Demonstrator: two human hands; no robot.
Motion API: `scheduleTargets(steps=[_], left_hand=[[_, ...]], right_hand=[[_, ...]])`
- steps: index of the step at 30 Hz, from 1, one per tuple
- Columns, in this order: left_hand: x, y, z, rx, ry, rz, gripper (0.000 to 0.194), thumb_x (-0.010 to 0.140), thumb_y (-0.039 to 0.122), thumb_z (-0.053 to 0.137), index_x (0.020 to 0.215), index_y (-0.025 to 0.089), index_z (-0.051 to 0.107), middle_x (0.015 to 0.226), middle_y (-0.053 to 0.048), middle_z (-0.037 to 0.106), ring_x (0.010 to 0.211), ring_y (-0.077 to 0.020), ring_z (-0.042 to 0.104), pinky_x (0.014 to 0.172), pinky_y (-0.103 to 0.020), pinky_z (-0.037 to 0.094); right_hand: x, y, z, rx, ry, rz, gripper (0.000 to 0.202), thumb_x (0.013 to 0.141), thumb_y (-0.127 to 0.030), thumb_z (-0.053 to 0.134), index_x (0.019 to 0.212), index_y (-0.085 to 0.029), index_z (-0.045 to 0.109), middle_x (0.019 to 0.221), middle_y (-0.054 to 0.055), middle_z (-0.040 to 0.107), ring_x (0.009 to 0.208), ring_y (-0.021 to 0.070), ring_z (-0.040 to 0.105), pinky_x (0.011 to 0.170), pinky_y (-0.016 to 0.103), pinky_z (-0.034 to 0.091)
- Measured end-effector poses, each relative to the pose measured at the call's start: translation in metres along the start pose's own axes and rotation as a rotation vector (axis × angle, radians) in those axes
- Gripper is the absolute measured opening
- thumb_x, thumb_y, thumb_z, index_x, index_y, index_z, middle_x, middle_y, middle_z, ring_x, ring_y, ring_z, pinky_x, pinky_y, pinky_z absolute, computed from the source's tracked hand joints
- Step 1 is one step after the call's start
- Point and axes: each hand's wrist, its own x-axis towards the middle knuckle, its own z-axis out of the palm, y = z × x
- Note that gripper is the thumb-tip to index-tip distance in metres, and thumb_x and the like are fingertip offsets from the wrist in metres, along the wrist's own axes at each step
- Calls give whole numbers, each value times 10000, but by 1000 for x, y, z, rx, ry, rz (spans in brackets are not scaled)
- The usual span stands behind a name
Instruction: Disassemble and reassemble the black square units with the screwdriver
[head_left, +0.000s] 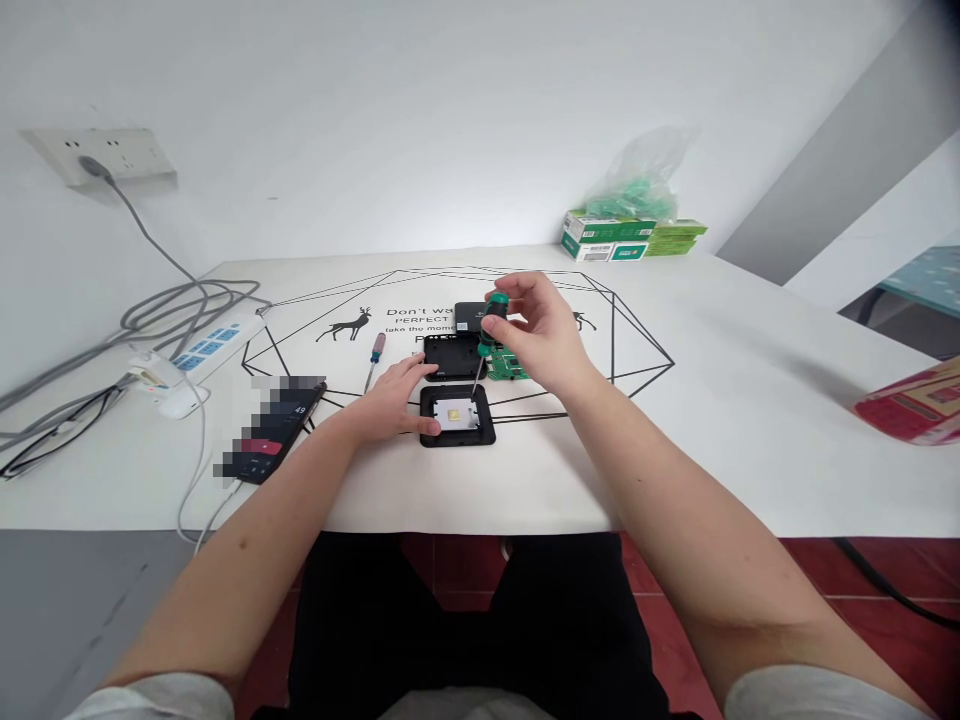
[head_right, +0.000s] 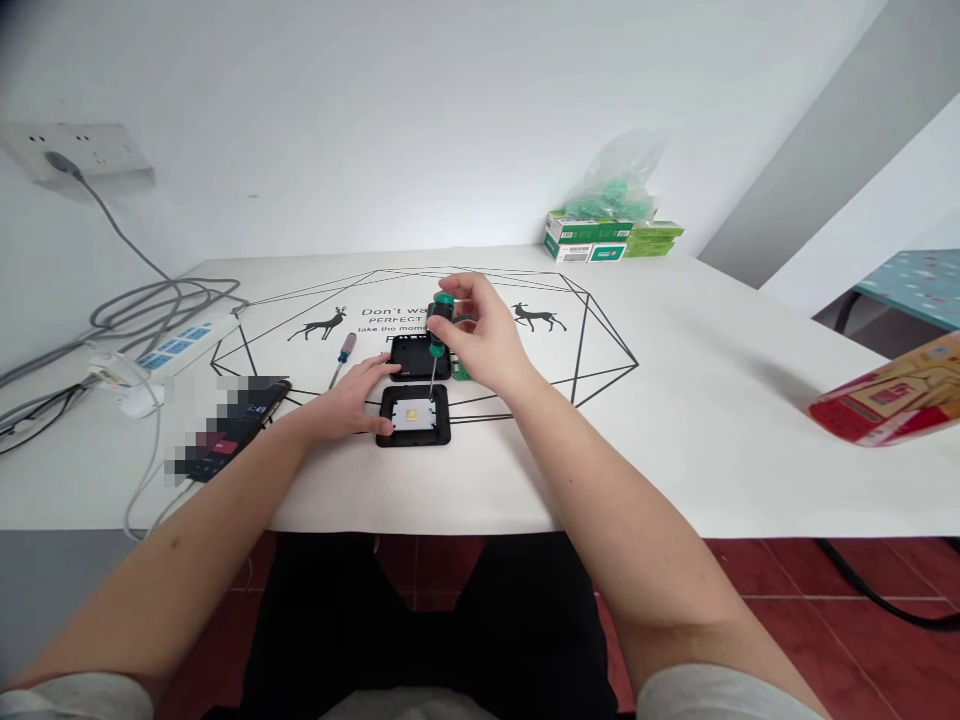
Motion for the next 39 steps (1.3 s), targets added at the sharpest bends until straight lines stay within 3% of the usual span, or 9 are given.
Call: scheduleTargets(steps=[2, 6, 9, 14, 24, 28, 31, 35, 39], left_hand=[[0, 0, 0, -27, 64, 46, 979, 830, 757, 826, 1626, 269, 530, 1837, -140, 265, 1706, -410, 210, 1371, -596, 269], [2, 1, 0, -9, 185, 157, 400, 1002, 597, 690, 1242, 289, 775, 1691, -95, 503, 1612, -357, 385, 1354, -575, 316], [5, 0, -1, 25, 200, 161, 241, 1022, 466, 644, 1064, 287, 801, 1590, -80, 610, 1536, -353, 464, 1335, -621, 334], [10, -5, 0, 59, 279, 114, 246, 1028, 379, 582, 915, 266, 770, 1435, -73, 703, 1439, -325, 542, 1354, -666, 270], [14, -7, 1, 97, 397, 136, 168, 1014, 353, 615, 905, 259, 702, 1265, -73, 754, 1300, -282, 620, 1359, -605, 275], [20, -15, 2, 127, 489, -53, 157, 999, 350, 619, 925, 258, 723, 1216, -87, 755, 1312, -341, 585, 1249, -594, 430], [24, -22, 3, 160, 519, -167, 176, 985, 321, 603, 951, 248, 759, 1230, -115, 750, 1370, -395, 538, 1206, -625, 443], [25, -31, 4, 176, 559, -219, 299, 1003, 327, 544, 1152, 235, 786, 1296, -138, 734, 1354, -410, 540, 1198, -626, 435], [24, -36, 2, 165, 606, -232, 492, 987, 265, 512, 1449, 200, 669, 1350, -148, 717, 1326, -392, 570, 1233, -605, 408]], right_hand=[[1, 2, 1, 30, 42, -30, 454, 856, -433, 810, 1228, -319, 577, 1266, 50, 677, 1117, 240, 671, 913, 432, 632], [-2, 6, 8, 67, 57, -33, 473, 867, -477, 813, 1238, -326, 563, 1288, 55, 682, 1135, 245, 675, 958, 454, 642], [-6, 9, 15, 73, 24, 20, 485, 862, -471, 810, 1252, -322, 563, 1289, 58, 691, 1056, 224, 666, 920, 443, 648], [-8, 15, 21, 65, 5, 38, 494, 864, -478, 791, 1262, -308, 551, 1291, 64, 686, 1061, 216, 662, 908, 421, 639], [-6, 14, 20, 75, 89, 25, 498, 857, -507, 800, 1244, -305, 559, 1291, 65, 668, 1050, 217, 664, 895, 420, 646], [-3, 15, 14, 44, 156, 23, 454, 874, -474, 787, 1238, -314, 566, 1282, 55, 663, 1080, 225, 661, 912, 428, 653], [1, 18, 7, 11, 204, 2, 419, 901, -443, 756, 1251, -321, 559, 1291, 53, 647, 1090, 226, 654, 922, 436, 655], [5, 23, 2, -38, 228, -1, 405, 926, -435, 723, 1278, -327, 556, 1276, 54, 643, 1092, 228, 652, 903, 426, 659], [8, 28, -2, -73, 251, 6, 417, 918, -439, 726, 1288, -324, 571, 1243, 49, 662, 1087, 228, 667, 889, 412, 656]])
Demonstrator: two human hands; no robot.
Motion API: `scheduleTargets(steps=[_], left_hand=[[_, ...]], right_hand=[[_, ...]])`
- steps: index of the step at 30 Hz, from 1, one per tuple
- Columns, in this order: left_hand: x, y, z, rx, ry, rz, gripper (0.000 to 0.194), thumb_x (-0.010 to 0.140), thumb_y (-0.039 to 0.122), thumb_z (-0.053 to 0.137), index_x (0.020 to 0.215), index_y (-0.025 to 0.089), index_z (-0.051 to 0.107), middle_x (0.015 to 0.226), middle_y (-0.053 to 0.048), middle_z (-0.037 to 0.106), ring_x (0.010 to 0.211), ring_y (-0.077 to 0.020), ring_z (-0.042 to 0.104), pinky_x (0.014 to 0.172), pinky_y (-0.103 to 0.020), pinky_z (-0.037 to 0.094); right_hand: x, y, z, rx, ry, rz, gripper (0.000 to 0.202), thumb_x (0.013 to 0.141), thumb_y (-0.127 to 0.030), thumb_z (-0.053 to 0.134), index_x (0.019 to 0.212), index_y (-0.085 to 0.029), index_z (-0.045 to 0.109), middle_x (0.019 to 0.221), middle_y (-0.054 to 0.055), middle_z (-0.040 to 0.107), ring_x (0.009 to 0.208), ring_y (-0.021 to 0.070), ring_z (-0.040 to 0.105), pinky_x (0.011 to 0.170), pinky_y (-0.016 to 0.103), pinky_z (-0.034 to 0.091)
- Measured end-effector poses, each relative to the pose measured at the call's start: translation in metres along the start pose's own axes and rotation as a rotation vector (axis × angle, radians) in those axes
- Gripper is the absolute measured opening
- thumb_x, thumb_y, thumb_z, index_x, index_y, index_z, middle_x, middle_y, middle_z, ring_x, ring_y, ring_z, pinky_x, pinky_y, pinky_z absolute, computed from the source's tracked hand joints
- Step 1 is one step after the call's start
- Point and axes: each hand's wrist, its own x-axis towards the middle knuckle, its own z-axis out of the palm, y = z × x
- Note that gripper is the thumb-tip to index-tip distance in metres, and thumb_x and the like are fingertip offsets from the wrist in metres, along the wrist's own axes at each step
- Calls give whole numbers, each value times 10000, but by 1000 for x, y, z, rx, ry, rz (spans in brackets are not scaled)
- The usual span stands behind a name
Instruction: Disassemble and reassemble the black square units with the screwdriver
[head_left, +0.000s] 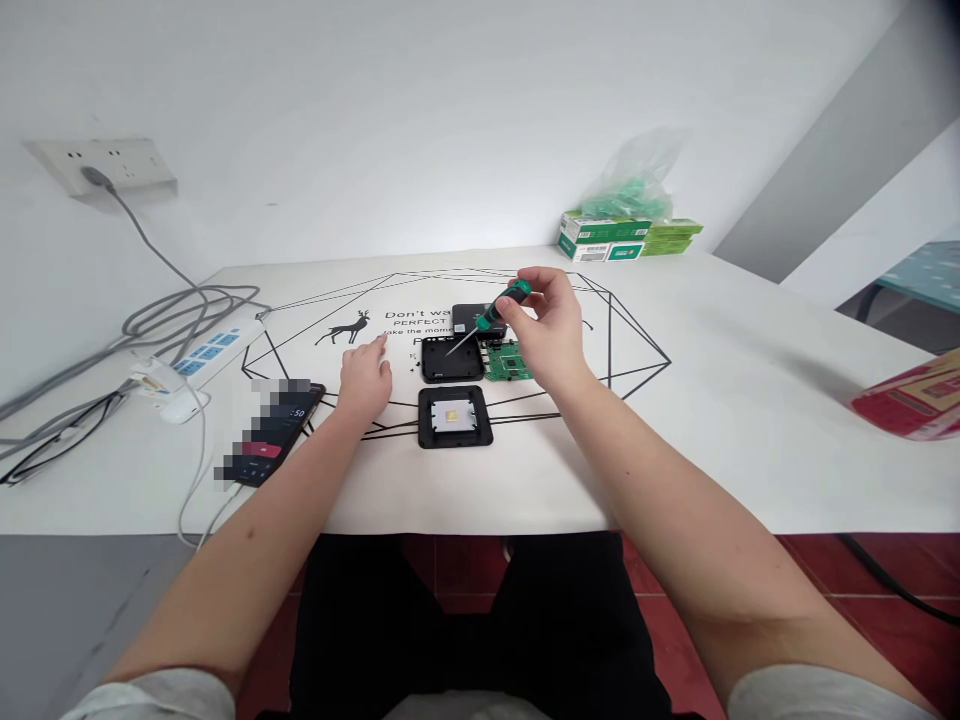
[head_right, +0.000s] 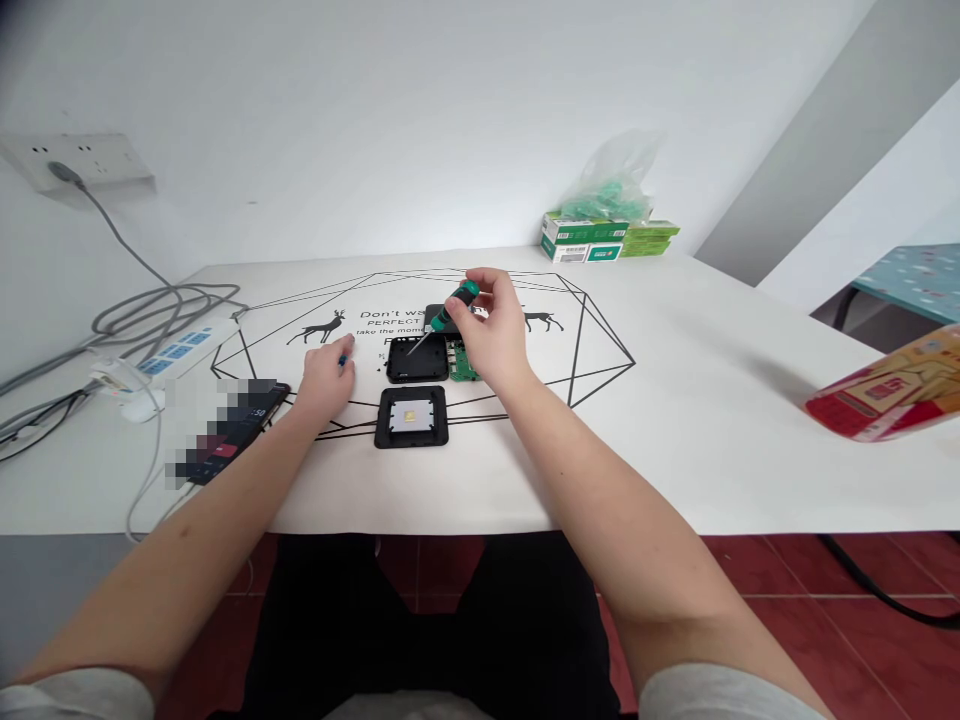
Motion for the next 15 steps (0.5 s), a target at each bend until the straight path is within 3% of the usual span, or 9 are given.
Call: scheduleTargets(steps=[5, 9, 11, 13, 15], left_hand=[[-4, 2, -3, -6, -64, 30, 297, 964, 277, 544, 1164, 216, 755, 1291, -146, 729, 1337, -407, 576, 1227, -598, 435], [-9, 9, -5, -69, -126, 113, 245, 980, 319, 556, 1123, 246, 742, 1250, -116, 734, 1474, -404, 513, 1255, -601, 422], [-11, 13, -6, -92, -155, 144, 287, 990, 359, 561, 1190, 242, 729, 1291, -110, 727, 1515, -389, 486, 1294, -600, 385], [-13, 16, -8, -113, -200, 184, 371, 996, 420, 574, 1288, 234, 707, 1367, -110, 710, 1514, -369, 494, 1329, -590, 347], [-15, 18, -9, -132, -264, 227, 470, 1004, 485, 585, 1394, 238, 673, 1481, -116, 666, 1517, -355, 499, 1342, -574, 340]], right_hand=[[17, 2, -21, -203, 53, 50, 394, 935, -469, 673, 1276, -273, 654, 1156, 73, 717, 1022, 261, 700, 1004, 518, 618], [33, 21, -47, -571, -49, 148, 248, 892, -353, 712, 1082, -201, 757, 1055, 140, 774, 1017, 340, 725, 1030, 596, 585], [37, 41, -59, -740, -193, 246, 109, 842, -296, 781, 866, -199, 737, 845, 128, 745, 931, 334, 721, 932, 546, 601], [38, 63, -67, -769, -343, 203, 225, 833, -307, 839, 712, -231, 665, 620, 63, 633, 816, 272, 685, 812, 445, 592], [37, 80, -71, -758, -364, 171, 358, 812, -335, 887, 631, -263, 586, 548, 20, 550, 764, 231, 650, 762, 395, 566]])
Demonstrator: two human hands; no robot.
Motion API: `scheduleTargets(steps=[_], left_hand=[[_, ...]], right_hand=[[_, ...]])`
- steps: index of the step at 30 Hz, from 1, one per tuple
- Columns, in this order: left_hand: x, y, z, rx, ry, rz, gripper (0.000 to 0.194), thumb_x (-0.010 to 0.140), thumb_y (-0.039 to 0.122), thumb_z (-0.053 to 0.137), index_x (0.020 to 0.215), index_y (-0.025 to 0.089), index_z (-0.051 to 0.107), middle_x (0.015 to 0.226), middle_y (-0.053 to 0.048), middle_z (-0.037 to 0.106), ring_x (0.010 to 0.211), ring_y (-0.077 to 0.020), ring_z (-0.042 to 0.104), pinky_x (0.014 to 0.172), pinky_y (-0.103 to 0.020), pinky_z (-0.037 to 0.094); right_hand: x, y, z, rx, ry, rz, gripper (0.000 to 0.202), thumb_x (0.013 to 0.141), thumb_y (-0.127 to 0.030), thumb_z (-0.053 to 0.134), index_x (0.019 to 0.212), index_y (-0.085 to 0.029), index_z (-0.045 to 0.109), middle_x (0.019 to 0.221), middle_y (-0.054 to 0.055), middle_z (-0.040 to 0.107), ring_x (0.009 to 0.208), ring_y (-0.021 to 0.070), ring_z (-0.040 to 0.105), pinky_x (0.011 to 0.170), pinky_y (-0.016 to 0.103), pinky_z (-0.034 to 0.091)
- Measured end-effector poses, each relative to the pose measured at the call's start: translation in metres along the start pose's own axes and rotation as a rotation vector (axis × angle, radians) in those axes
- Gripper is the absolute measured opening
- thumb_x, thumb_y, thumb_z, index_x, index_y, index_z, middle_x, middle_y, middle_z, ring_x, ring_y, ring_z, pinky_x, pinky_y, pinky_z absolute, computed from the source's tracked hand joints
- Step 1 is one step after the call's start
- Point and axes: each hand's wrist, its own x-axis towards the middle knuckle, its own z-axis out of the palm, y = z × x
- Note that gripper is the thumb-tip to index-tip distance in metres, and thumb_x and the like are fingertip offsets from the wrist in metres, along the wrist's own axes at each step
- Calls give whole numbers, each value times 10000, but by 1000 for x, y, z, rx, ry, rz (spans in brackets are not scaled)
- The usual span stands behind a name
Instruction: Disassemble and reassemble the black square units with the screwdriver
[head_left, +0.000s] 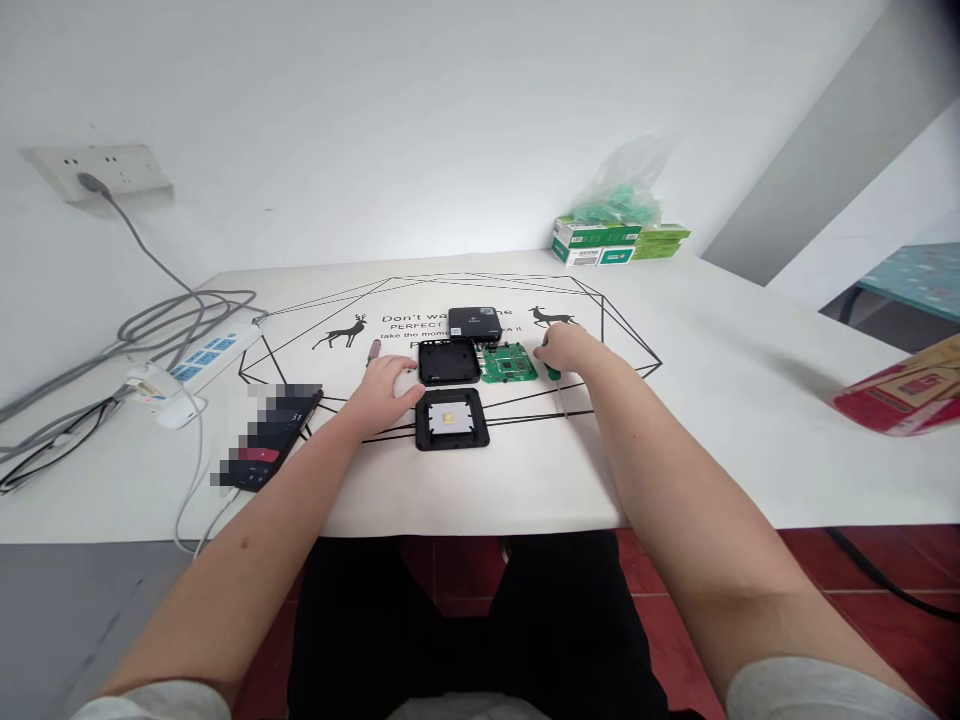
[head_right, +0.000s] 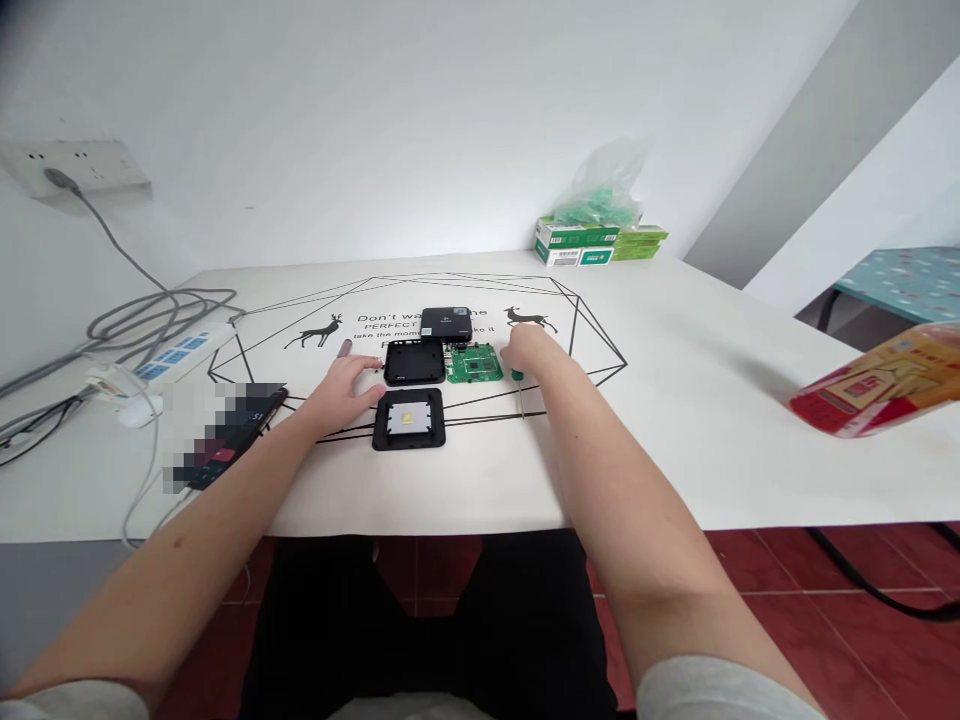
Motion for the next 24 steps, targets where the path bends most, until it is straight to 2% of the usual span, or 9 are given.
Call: scheduleTargets(steps=[2, 4, 6, 8, 9, 12, 15, 21, 24], left_hand=[[-2, 2, -1, -4, -70, 11, 560, 1015, 542, 584, 1489, 248, 630, 1613, -123, 584, 1570, -360, 452, 1341, -568, 346], [-4, 3, -1, 11, -135, -14, 642, 1024, 594, 578, 1568, 253, 584, 1723, -132, 482, 1636, -381, 364, 1343, -591, 331], [-6, 4, -1, 30, -186, -38, 708, 1029, 641, 572, 1624, 258, 543, 1778, -138, 411, 1672, -398, 296, 1345, -618, 305], [-6, 4, -1, 39, -218, -40, 745, 1030, 673, 567, 1649, 261, 526, 1793, -138, 389, 1683, -400, 269, 1348, -619, 292], [-6, 4, 0, 39, -227, -35, 752, 1029, 681, 568, 1650, 258, 529, 1791, -138, 393, 1683, -398, 270, 1350, -613, 292], [-4, 3, 1, 45, -225, -1, 725, 1029, 675, 571, 1615, 249, 573, 1760, -138, 438, 1665, -389, 302, 1352, -601, 295], [-4, 2, 2, 63, -218, 26, 704, 1028, 676, 573, 1580, 241, 603, 1742, -133, 465, 1659, -394, 303, 1357, -608, 282], [-3, -1, 3, 51, -209, 28, 666, 1045, 674, 556, 1535, 230, 633, 1724, -136, 487, 1654, -403, 303, 1352, -613, 294], [-3, -4, 5, 49, -198, 20, 623, 1066, 658, 523, 1508, 239, 651, 1713, -125, 502, 1646, -402, 311, 1350, -626, 294]], right_hand=[[0, 5, 6, -4, 7, -12, 443, 805, -357, 907, 604, -273, 521, 568, 20, 542, 775, 229, 641, 759, 393, 556], [-3, -1, 7, -15, 24, -10, 442, 797, -341, 919, 636, -268, 513, 658, 54, 599, 863, 259, 655, 811, 419, 560], [-10, -20, 5, -22, 32, -21, 354, 792, -312, 920, 728, -242, 579, 814, 111, 674, 994, 308, 666, 899, 462, 560], [-22, -49, 0, 1, -7, -105, 238, 826, -325, 880, 897, -215, 682, 991, 130, 729, 1052, 313, 677, 964, 471, 559], [-29, -65, -2, 32, -113, -222, 200, 870, -334, 831, 981, -211, 718, 1072, 129, 745, 1058, 308, 690, 978, 470, 558], [-55, -113, -4, 63, -502, -532, 214, 923, -392, 780, 1044, -216, 764, 1147, 110, 762, 1106, 303, 702, 978, 442, 545], [-74, -143, -1, -45, -641, -616, 239, 859, -360, 853, 1004, -195, 759, 1063, 113, 764, 1097, 332, 687, 924, 428, 521], [-81, -153, 9, -70, -683, -547, 172, 860, -257, 785, 972, -182, 678, 968, 74, 727, 821, 221, 636, 704, 337, 439], [-78, -151, 9, -23, -635, -556, 201, 805, -210, 779, 969, -183, 666, 952, 63, 714, 815, 206, 621, 711, 324, 440]])
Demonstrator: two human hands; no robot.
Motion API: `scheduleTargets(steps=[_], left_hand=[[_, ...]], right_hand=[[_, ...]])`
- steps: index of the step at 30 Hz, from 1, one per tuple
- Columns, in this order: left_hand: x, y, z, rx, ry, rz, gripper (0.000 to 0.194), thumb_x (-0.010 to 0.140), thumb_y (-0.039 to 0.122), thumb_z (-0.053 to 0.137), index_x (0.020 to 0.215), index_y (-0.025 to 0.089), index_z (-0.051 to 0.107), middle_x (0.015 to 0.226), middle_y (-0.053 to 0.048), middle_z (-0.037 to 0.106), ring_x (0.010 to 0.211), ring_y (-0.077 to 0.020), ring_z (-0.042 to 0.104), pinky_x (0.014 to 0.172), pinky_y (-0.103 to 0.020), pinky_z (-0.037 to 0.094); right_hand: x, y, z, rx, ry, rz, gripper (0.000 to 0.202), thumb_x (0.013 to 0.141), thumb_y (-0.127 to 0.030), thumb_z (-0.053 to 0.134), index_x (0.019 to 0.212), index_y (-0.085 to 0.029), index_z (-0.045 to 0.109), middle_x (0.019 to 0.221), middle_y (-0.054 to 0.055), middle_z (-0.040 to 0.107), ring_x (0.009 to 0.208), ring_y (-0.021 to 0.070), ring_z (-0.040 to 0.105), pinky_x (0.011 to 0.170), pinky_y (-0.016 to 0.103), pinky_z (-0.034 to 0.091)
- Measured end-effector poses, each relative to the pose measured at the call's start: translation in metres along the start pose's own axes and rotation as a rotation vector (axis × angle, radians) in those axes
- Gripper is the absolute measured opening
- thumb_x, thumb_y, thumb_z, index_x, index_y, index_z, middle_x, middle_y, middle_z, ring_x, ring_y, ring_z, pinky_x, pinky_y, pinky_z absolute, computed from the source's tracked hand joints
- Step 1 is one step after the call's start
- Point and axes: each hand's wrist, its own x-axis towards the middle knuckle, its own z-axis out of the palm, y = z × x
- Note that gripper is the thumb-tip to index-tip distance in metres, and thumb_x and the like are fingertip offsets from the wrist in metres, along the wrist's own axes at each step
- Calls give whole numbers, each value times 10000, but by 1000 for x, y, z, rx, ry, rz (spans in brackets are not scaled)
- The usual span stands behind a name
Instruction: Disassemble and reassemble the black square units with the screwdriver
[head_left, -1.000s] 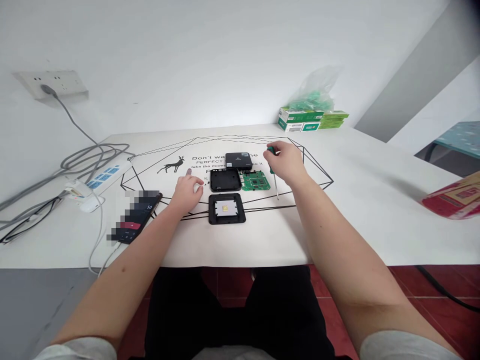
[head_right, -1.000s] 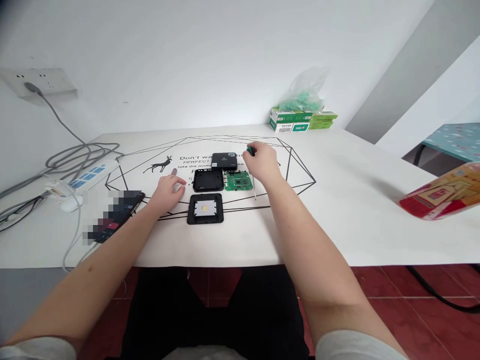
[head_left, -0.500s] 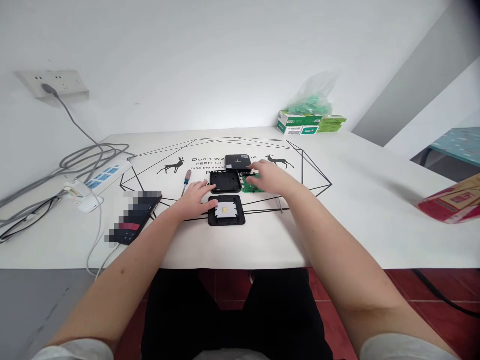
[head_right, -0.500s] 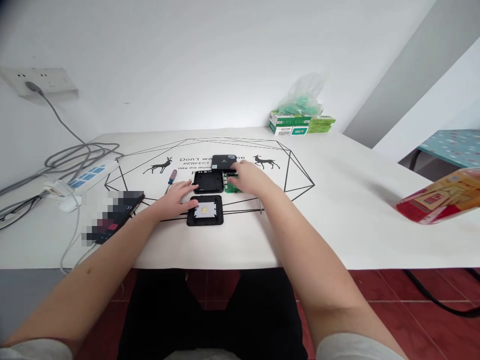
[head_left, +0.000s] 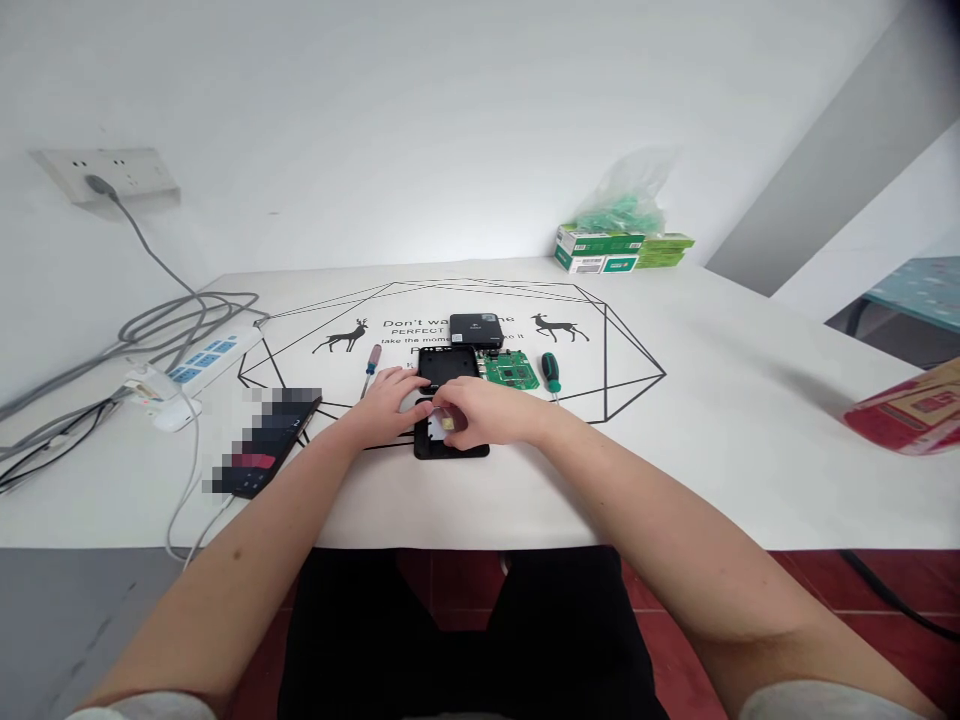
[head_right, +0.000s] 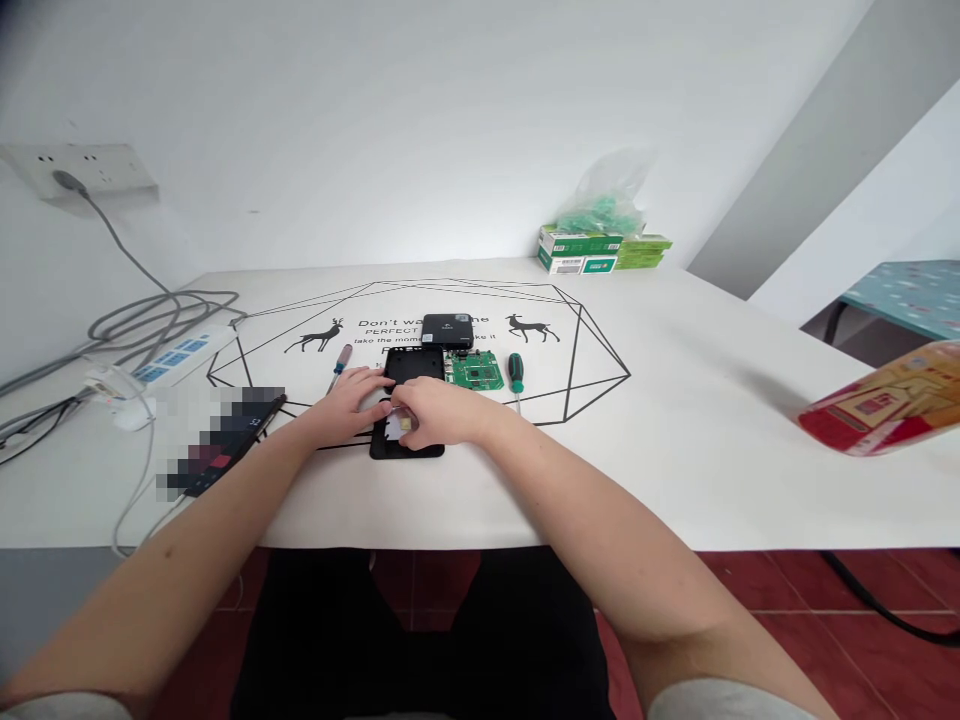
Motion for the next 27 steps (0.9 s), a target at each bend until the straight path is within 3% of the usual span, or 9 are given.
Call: scheduleTargets(steps=[4, 10, 14, 20, 23, 27], left_hand=[[0, -1, 0, -2, 6, -6, 610, 1079, 641, 499, 1502, 230, 654, 1710, -123, 503, 1652, -389, 298, 1363, -616, 272], [-3, 1, -2, 7, 13, 27, 566, 1049, 609, 574, 1469, 243, 676, 1667, -120, 535, 1613, -374, 353, 1345, -589, 313], [-4, 4, -3, 10, 29, 37, 509, 1038, 568, 587, 1410, 241, 705, 1614, -120, 578, 1583, -377, 380, 1330, -598, 327], [-4, 5, -4, -14, 45, 67, 511, 1029, 573, 590, 1412, 249, 688, 1567, -122, 608, 1548, -367, 427, 1324, -584, 338], [-4, 5, -5, -39, 61, 66, 528, 1032, 568, 583, 1451, 254, 652, 1536, -114, 632, 1526, -367, 449, 1311, -589, 359], [-5, 6, -5, -35, 59, 44, 489, 1028, 562, 586, 1395, 255, 691, 1556, -119, 609, 1555, -376, 421, 1326, -598, 337]], right_hand=[[-10, 8, -16, 76, 25, 61, 372, 774, -246, 788, 1126, -199, 681, 987, 48, 739, 847, 211, 652, 724, 314, 458], [-29, 30, -42, -64, -154, 376, 194, 730, -220, 768, 870, -237, 636, 867, 21, 709, 741, 201, 606, 630, 335, 402], [-30, 39, -38, -43, -207, 393, 285, 681, -175, 797, 875, -255, 603, 878, 2, 698, 763, 202, 612, 611, 328, 389], [-25, 56, -32, 33, -105, 355, 278, 752, -284, 844, 921, -259, 625, 961, 12, 739, 818, 209, 656, 674, 325, 446], [-23, 68, -34, -77, -15, 398, 135, 829, -223, 767, 930, -248, 681, 1005, 45, 766, 841, 221, 670, 715, 334, 446], [-18, 77, -34, -127, -32, 462, 57, 854, -201, 753, 881, -239, 720, 1024, 50, 787, 863, 226, 682, 721, 329, 458]])
